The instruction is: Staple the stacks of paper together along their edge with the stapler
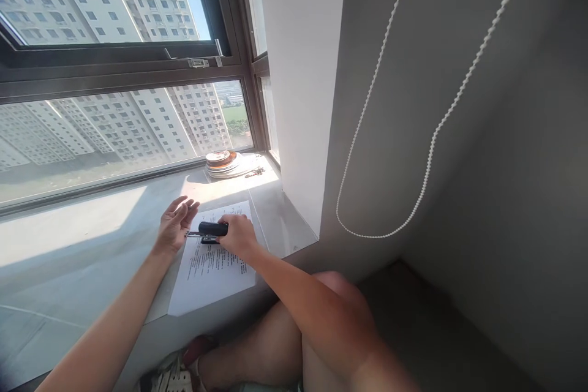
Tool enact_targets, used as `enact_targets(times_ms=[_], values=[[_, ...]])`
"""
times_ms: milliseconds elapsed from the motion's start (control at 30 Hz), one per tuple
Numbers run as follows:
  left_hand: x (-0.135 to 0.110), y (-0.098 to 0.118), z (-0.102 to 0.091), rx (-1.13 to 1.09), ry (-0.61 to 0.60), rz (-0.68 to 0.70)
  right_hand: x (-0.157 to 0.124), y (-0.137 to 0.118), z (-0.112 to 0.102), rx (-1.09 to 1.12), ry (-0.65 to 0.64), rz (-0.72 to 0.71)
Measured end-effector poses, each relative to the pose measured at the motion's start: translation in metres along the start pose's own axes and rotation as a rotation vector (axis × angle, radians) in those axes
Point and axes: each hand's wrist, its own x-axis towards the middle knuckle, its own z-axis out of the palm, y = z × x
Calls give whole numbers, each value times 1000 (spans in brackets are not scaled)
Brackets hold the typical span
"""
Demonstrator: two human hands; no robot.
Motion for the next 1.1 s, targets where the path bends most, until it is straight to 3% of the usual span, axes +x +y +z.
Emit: enact_targets(times_ms=[167, 300, 400, 1100], values=[[-9, 1, 4, 141, -203, 152, 3, 2, 2, -1, -7, -110], [-14, 5, 10, 238, -282, 219, 8, -4, -6, 80, 94, -381], [-16, 7, 13, 262, -336, 257, 9, -9, -10, 97, 30, -537], [-8, -2, 6, 261, -417, 286, 11, 0, -7, 76, -69, -578]])
